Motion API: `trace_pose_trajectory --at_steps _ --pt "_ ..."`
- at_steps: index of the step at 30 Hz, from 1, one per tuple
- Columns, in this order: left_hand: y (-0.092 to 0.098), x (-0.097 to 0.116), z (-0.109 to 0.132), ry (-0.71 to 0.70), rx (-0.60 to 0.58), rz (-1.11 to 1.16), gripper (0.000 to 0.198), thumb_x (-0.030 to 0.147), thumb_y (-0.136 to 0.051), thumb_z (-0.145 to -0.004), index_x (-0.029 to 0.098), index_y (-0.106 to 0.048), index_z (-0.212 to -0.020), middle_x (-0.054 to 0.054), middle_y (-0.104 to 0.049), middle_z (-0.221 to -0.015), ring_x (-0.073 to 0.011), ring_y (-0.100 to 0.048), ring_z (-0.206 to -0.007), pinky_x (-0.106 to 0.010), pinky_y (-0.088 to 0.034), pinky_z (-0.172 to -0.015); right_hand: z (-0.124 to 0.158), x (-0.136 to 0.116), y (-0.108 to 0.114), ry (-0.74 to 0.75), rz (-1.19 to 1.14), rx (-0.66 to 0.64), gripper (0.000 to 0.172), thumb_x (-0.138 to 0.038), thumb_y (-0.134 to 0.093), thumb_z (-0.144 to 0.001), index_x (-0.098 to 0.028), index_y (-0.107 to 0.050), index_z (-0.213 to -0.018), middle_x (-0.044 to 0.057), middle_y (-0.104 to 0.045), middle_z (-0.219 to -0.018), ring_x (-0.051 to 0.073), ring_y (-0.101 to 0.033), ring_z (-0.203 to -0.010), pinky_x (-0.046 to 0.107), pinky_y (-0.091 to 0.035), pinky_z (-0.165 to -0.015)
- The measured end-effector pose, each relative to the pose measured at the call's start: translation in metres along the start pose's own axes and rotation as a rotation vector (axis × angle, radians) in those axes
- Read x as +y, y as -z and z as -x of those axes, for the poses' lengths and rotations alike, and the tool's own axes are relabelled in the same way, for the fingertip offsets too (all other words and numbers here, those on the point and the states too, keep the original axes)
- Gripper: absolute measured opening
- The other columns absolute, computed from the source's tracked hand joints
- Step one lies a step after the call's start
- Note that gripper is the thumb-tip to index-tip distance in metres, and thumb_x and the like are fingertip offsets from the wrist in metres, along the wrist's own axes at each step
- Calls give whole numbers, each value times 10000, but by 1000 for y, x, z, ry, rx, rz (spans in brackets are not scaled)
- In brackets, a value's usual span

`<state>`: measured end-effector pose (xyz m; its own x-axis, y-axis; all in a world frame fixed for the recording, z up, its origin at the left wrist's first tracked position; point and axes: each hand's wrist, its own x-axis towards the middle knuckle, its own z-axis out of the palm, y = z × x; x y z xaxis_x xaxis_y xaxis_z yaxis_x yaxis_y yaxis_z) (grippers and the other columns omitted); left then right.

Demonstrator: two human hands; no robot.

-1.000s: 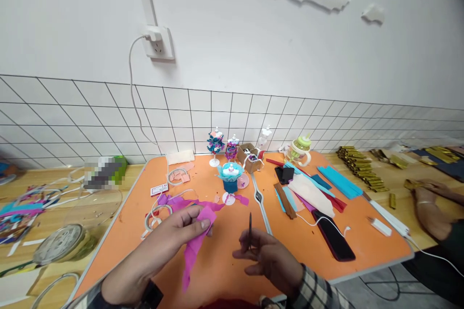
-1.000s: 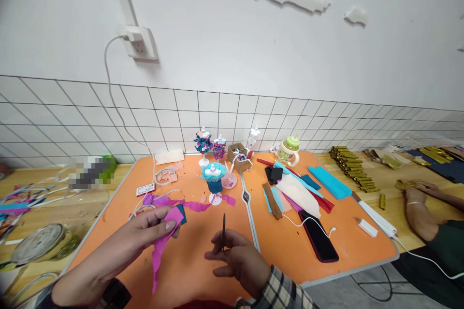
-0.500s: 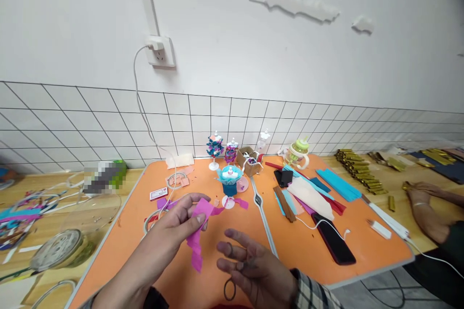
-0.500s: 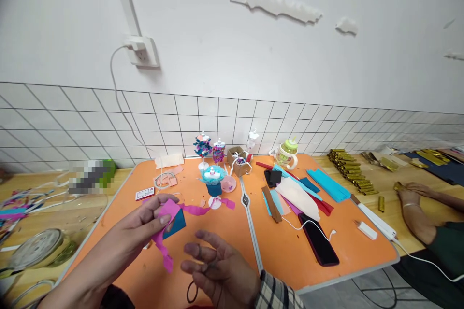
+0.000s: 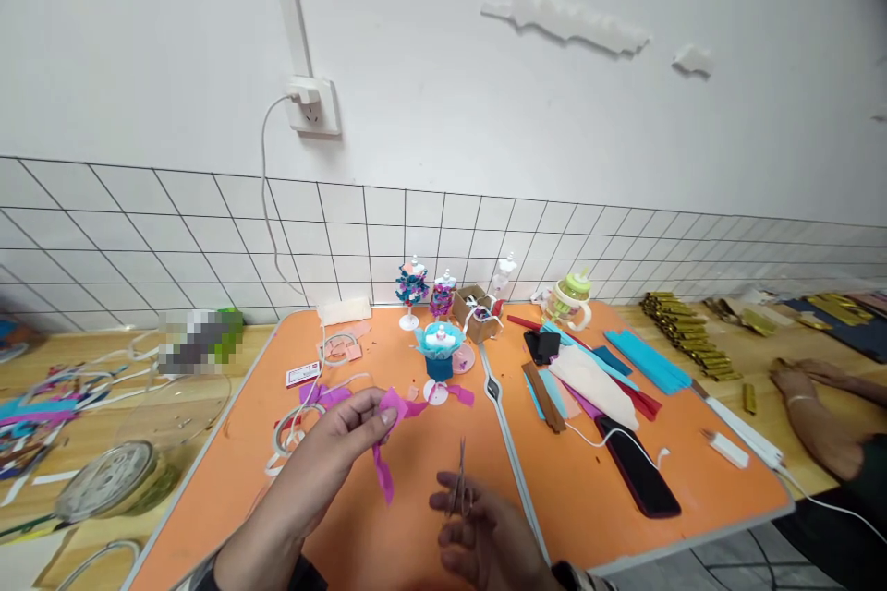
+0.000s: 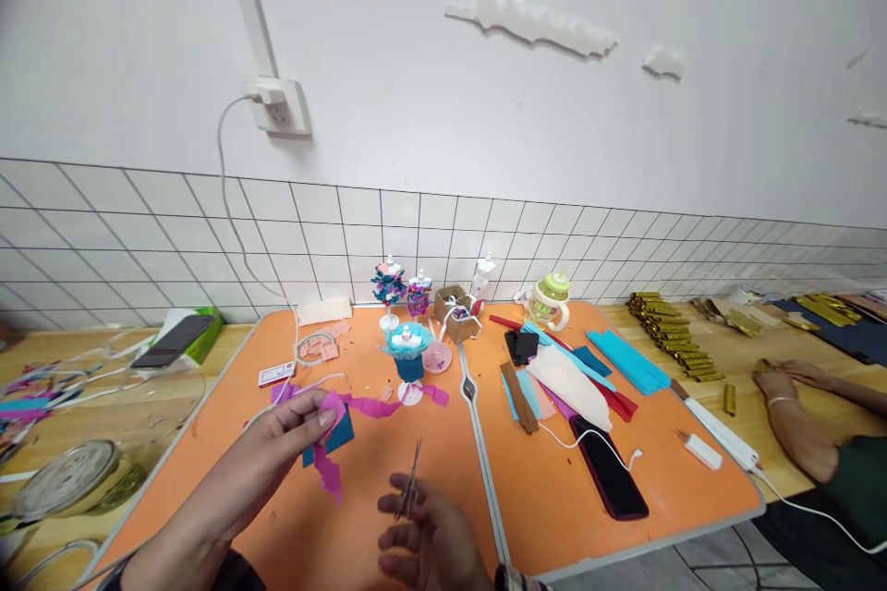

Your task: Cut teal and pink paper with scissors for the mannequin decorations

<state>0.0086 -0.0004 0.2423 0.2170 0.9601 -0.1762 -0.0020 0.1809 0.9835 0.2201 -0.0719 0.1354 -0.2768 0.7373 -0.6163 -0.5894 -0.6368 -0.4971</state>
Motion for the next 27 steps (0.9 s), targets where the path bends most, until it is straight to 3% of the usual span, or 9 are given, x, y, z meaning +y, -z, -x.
trace_pose_trajectory --at_steps 2,5,9,11,15,17,19,22,27 --pt "0 0 0 -19 12 -47 344 557 -766 -797 220 -701 -783 23 -573 -729 -168 -486 -712 -260 -400 -658 12 -16 -10 136 -56 -24 595 -326 -778 -563 -155 -700 -1127 105 -739 -1067 191 -723 -865 262 -523 -717" --pt "0 -2 -1 -36 25 -110 373 593 -741 -801 224 -716 -843 7 -595 -784 -194 -516 -774 -270 -418 -693 26 -32 -20 196 -15 -72 628 -468 -841 -639 -150 -720 -1167 157 -682 -1302 234 -710 -1024 292 -526 -823" --pt "-2 -4 -1 -30 5 -193 445 661 -693 -801 217 -678 -801 -12 -610 -813 -219 -535 -801 -285 -415 -689 31 -37 -25 280 154 -62 679 -368 -939 -594 -191 -707 -1207 143 -670 -1328 197 -712 -960 279 -518 -785" --pt "-3 -3 0 -25 0 -215 466 679 -682 -799 215 -650 -768 -10 -598 -796 -217 -533 -783 -284 -411 -672 31 -38 -26 272 206 -74 689 -427 -945 -591 -186 -708 -1191 153 -682 -1297 189 -714 -912 288 -526 -766" --pt "-4 0 2 -47 -19 -208 452 674 -692 -797 222 -691 -814 -6 -611 -796 -216 -555 -774 -287 -442 -696 31 -43 -31 217 294 -105 749 -546 -923 -565 -198 -669 -1178 159 -648 -1346 271 -677 -1134 286 -548 -734" --pt "-4 1 3 -63 -28 -227 451 675 -699 -790 227 -722 -840 -11 -634 -804 -222 -576 -786 -288 -455 -709 30 -45 -35 234 382 -113 665 -547 -903 -567 -202 -625 -1062 135 -699 -1229 273 -693 -1077 262 -539 -628" --pt "-4 2 4 -73 -20 -252 454 676 -704 -785 224 -731 -828 -18 -651 -807 -229 -593 -797 -291 -470 -718 29 -45 -40 227 521 -176 554 -522 -870 -588 -203 -557 -914 71 -738 -929 224 -712 -813 228 -480 -519" --pt "-3 5 7 -74 -30 -246 441 661 -704 -795 220 -718 -814 -24 -665 -793 -240 -625 -803 -305 -501 -733 33 -49 -50 279 824 -278 396 -410 -830 -614 -185 -541 -764 -45 -580 -589 103 -538 -525 192 -370 -487" --pt "-1 16 18 -93 -17 -251 436 645 -689 -817 259 -711 -1018 -8 -665 -806 -217 -608 -724 -300 -502 -673 54 -63 -71 396 1219 -278 266 -380 -791 -685 -174 -642 -762 -38 -598 -632 109 -538 -599 213 -376 -546"
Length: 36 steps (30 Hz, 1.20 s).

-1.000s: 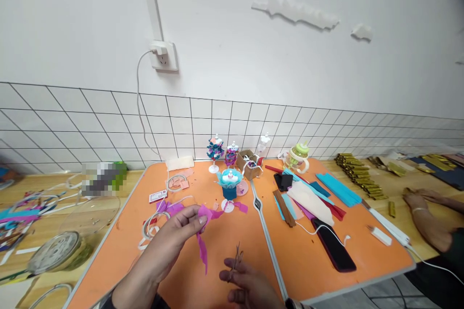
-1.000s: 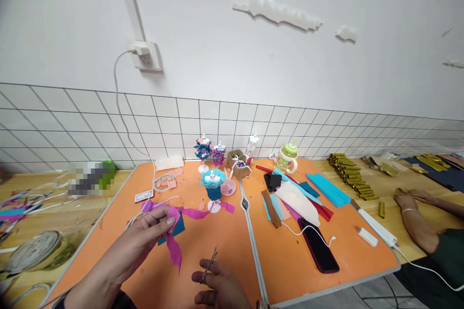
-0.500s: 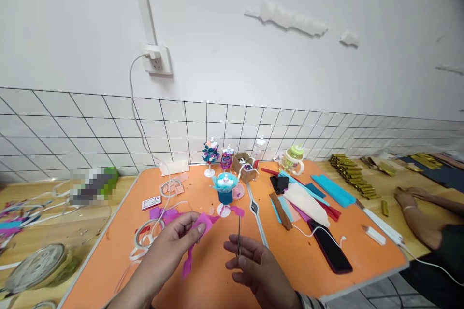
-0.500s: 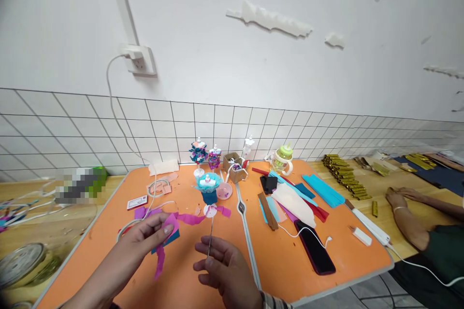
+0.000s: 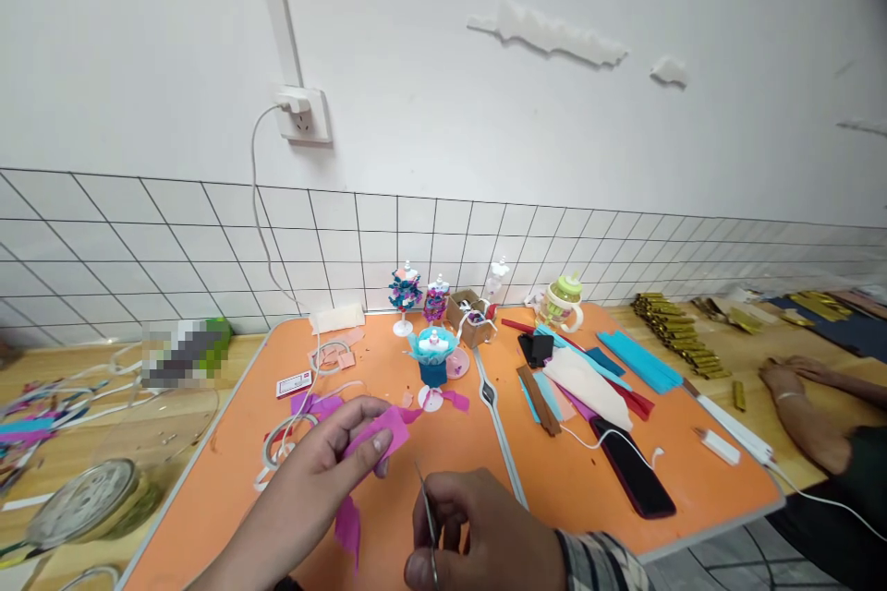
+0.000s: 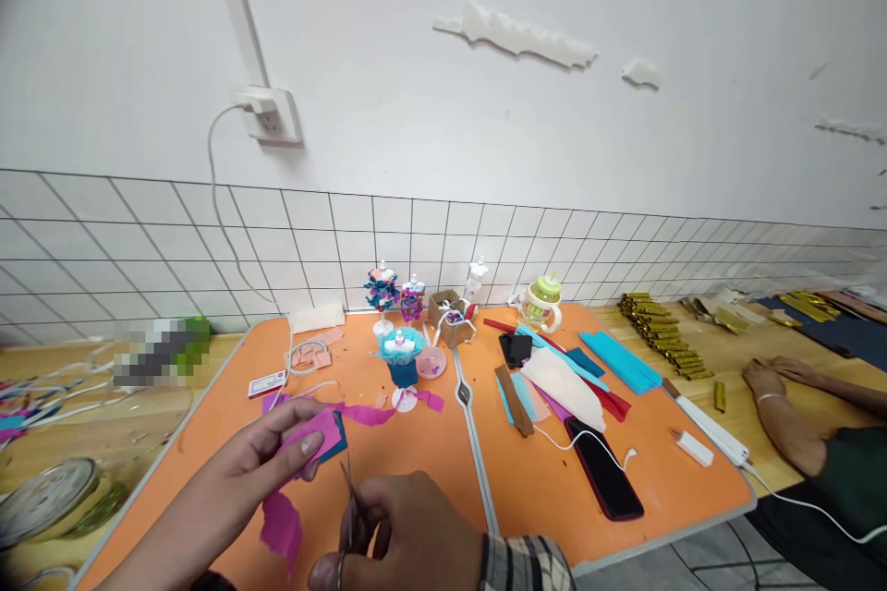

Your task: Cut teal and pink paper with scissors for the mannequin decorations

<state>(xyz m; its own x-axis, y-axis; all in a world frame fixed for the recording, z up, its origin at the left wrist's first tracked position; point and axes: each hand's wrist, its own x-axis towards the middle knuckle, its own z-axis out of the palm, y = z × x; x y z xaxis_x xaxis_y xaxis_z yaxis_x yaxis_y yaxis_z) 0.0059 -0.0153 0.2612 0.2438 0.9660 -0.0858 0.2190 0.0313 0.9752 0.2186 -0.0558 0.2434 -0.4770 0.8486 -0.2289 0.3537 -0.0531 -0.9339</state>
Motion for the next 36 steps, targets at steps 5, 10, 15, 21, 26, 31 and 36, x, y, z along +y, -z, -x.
trace_pose_trajectory --at_steps 5,10,15,21,26,31,36 --pt "-1 11 12 8 15 -71 475 607 -674 -836 291 -681 -1189 -3 -656 -778 -225 -588 -714 -313 -481 -674 6 -11 -1 29 41 -33 267 -382 -791 -702 -196 -706 -872 -37 -643 -699 115 -558 -632 207 -386 -571" --pt "-7 10 18 28 27 -67 513 591 -689 -824 298 -659 -1245 -11 -679 -838 -228 -591 -740 -326 -489 -703 13 -11 -6 33 41 -6 227 -339 -786 -709 -209 -717 -881 -36 -641 -702 120 -552 -647 201 -381 -579" --pt "-12 9 20 41 4 -58 501 590 -669 -845 303 -634 -1255 4 -656 -795 -243 -632 -781 -332 -501 -716 19 -15 -7 37 62 63 176 -260 -785 -688 -213 -722 -846 -50 -586 -652 114 -519 -632 196 -361 -566" --pt "-14 8 22 28 -16 -15 548 592 -641 -878 287 -536 -1322 17 -636 -760 -236 -647 -758 -318 -487 -659 20 -13 -9 67 34 86 196 -347 -786 -730 -198 -705 -829 -69 -538 -601 81 -423 -524 204 -356 -549" --pt "-15 9 25 26 -14 12 602 577 -632 -893 285 -481 -1397 15 -645 -777 -212 -615 -719 -302 -476 -628 21 -12 -11 56 7 75 197 -352 -791 -734 -191 -721 -823 -63 -560 -605 76 -407 -519 199 -344 -529" --pt "-16 11 26 34 -27 10 643 578 -629 -894 279 -450 -1435 27 -622 -738 -189 -576 -651 -288 -467 -595 21 -12 -13 57 -28 70 176 -327 -779 -735 -184 -723 -823 -61 -584 -626 66 -397 -504 192 -322 -502" --pt "-17 15 30 87 -24 22 626 551 -609 -924 302 -421 -1467 17 -627 -798 -158 -561 -598 -256 -472 -524 21 -11 -13 46 -65 67 147 -280 -772 -726 -171 -709 -801 -72 -547 -590 58 -364 -485 187 -299 -484"
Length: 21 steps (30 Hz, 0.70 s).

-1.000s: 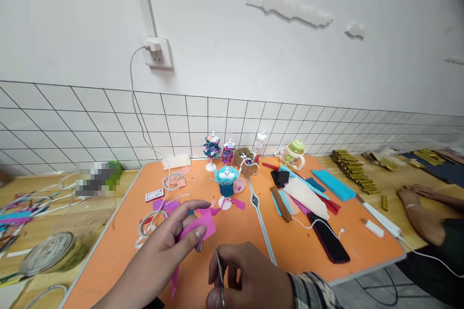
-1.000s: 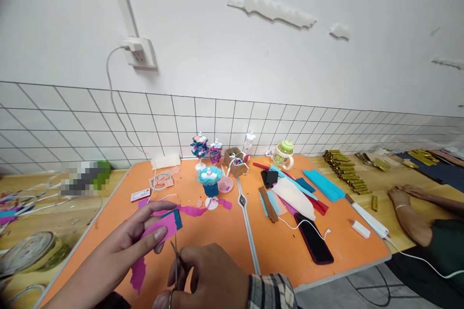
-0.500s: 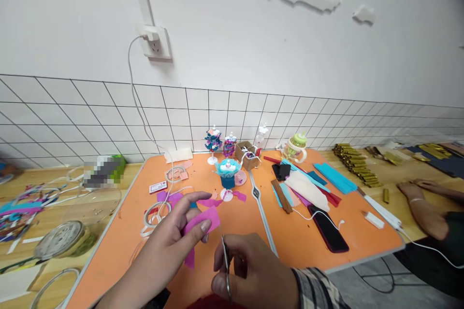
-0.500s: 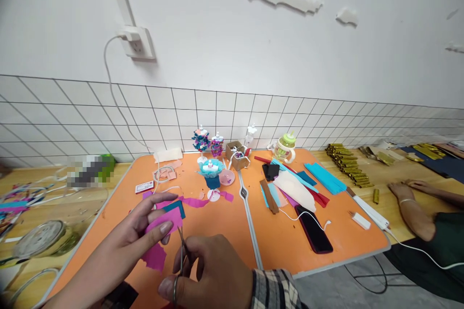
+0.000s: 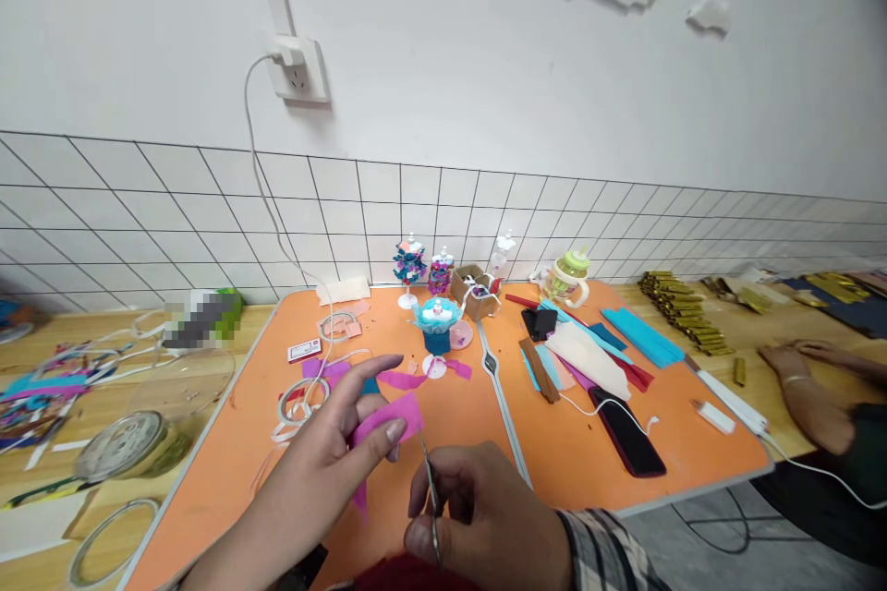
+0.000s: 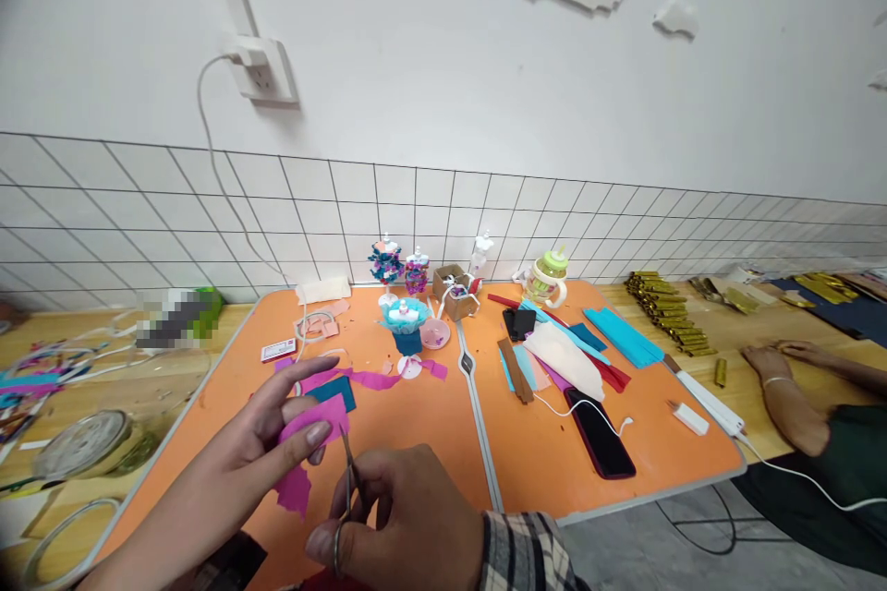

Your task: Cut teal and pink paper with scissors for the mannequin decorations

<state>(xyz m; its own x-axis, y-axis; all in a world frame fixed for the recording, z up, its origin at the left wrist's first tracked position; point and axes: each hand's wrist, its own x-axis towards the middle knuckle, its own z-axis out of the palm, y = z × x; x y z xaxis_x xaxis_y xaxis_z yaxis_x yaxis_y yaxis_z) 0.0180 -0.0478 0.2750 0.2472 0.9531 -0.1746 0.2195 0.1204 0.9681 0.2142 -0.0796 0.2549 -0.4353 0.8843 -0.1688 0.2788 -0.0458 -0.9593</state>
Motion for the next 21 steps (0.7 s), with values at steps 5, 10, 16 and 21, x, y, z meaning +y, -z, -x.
trace_pose_trajectory --at_steps 5,10,16,21 --pt "-1 1 1 -6 -15 -1 635 566 -601 -926 314 -400 -1472 32 -604 -775 -144 -528 -547 -238 -485 -457 -1 3 1 -12 -13 -5 81 -195 -731 -725 -168 -701 -796 -64 -582 -606 56 -385 -491 183 -302 -494" --pt "1 1 -1 -13 -39 5 638 563 -599 -925 297 -384 -1465 31 -612 -782 -143 -549 -555 -244 -494 -485 -2 3 -1 -45 -45 -6 100 -242 -734 -740 -160 -698 -784 -41 -584 -598 75 -434 -514 191 -305 -492" --pt "3 -2 -4 -32 -63 22 625 534 -597 -942 295 -374 -1474 54 -576 -740 -139 -545 -569 -256 -495 -545 -3 2 -2 -67 -45 -1 125 -274 -732 -753 -156 -710 -788 -39 -550 -565 87 -452 -514 199 -307 -487" --pt "9 -6 -10 -20 -82 -8 436 572 -615 -919 259 -594 -1222 54 -519 -725 -140 -553 -588 -241 -467 -532 -3 3 -1 -70 -66 -9 130 -272 -745 -736 -152 -703 -761 -41 -559 -567 81 -451 -511 198 -314 -490"
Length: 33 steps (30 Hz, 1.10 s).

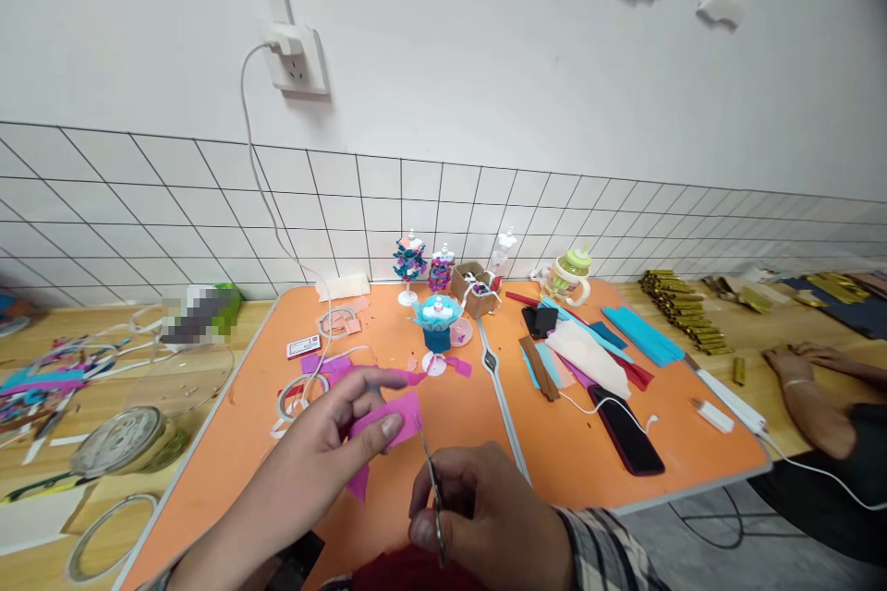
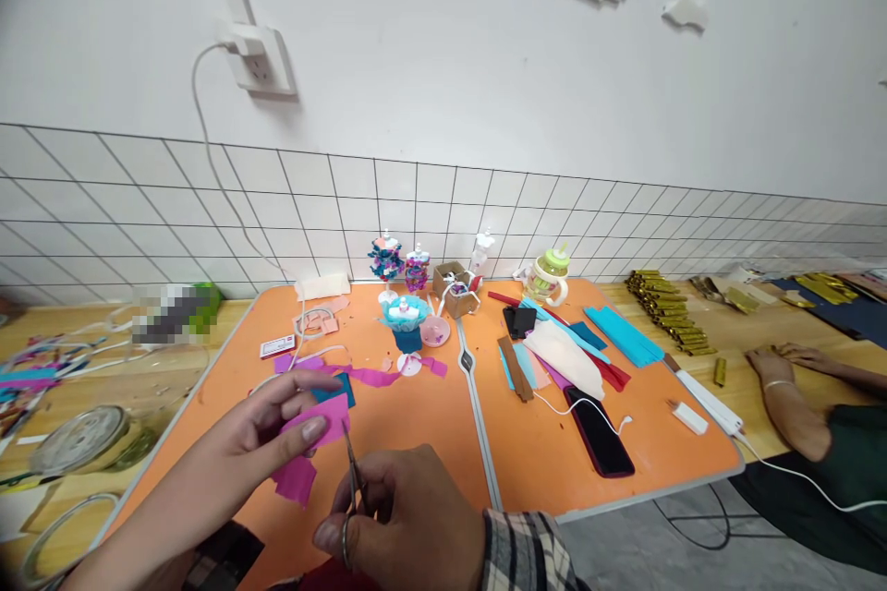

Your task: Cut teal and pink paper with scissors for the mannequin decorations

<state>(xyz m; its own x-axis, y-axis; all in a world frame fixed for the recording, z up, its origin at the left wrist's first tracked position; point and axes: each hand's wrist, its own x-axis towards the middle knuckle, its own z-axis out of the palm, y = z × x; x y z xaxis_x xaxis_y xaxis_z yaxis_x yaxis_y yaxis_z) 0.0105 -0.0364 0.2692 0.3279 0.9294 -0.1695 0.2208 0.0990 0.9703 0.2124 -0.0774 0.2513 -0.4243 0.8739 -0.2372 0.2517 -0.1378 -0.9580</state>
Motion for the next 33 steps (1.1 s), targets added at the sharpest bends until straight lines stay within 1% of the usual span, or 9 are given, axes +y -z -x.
trace_pose_trajectory --at_steps 2,5,7,9,12,16,22,28,33 --pt "3 0 -2 14 -36 -17 400 597 -634 -894 239 -659 -1071 40 -535 -760 -134 -554 -589 -235 -459 -518 0 -1 1 -3 -9 5 122 -263 -743 -732 -151 -696 -748 -44 -557 -558 77 -441 -503 197 -310 -488" --pt "5 0 -6 46 -78 -12 398 612 -678 -841 221 -684 -917 32 -554 -756 -125 -526 -547 -225 -419 -462 1 -1 1 -5 -21 0 108 -253 -736 -732 -154 -696 -749 -44 -562 -561 78 -450 -507 196 -313 -490" --pt "7 1 -8 28 -59 -29 396 605 -676 -835 210 -678 -805 32 -539 -701 -129 -502 -551 -220 -402 -463 1 1 1 -10 -24 -32 129 -277 -739 -742 -154 -702 -760 -40 -561 -564 85 -464 -512 198 -318 -490" --pt "8 1 -10 -16 -27 -67 381 570 -667 -847 205 -674 -740 25 -545 -679 -140 -507 -598 -226 -428 -518 2 4 1 -11 -23 -62 168 -315 -745 -751 -154 -708 -779 -33 -564 -570 92 -480 -519 201 -321 -489" --pt "9 4 -12 -59 -17 -116 323 513 -665 -856 210 -690 -745 13 -588 -694 -156 -532 -653 -241 -460 -581 3 9 1 -17 -60 -95 241 -376 -762 -749 -149 -704 -807 -25 -572 -580 103 -504 -521 204 -327 -482" --pt "11 9 -12 -66 -34 -154 297 503 -646 -866 226 -699 -773 20 -584 -665 -151 -524 -582 -232 -423 -490 3 11 1 -29 -117 -124 344 -464 -780 -741 -141 -690 -816 -19 -579 -577 109 -517 -514 205 -337 -473" --pt "16 15 -14 -122 -37 -211 239 463 -680 -854 241 -737 -784 14 -631 -678 -154 -562 -597 -222 -452 -493 4 11 1 -50 -135 -144 341 -458 -769 -740 -137 -678 -811 -23 -564 -566 105 -511 -501 204 -342 -473" --pt "13 15 -14 -110 -3 -217 213 452 -715 -830 254 -753 -763 20 -618 -590 -156 -541 -527 -232 -437 -461 7 5 2 39 -73 -118 354 -489 -744 -767 -146 -677 -823 -8 -582 -618 108 -498 -554 216 -339 -503" --pt "9 15 -11 -119 44 -212 219 447 -710 -826 247 -741 -741 4 -647 -643 -158 -532 -555 -234 -425 -475 6 4 2 102 -43 -116 423 -571 -722 -776 -152 -681 -825 -14 -569 -641 99 -465 -562 217 -329 -514"
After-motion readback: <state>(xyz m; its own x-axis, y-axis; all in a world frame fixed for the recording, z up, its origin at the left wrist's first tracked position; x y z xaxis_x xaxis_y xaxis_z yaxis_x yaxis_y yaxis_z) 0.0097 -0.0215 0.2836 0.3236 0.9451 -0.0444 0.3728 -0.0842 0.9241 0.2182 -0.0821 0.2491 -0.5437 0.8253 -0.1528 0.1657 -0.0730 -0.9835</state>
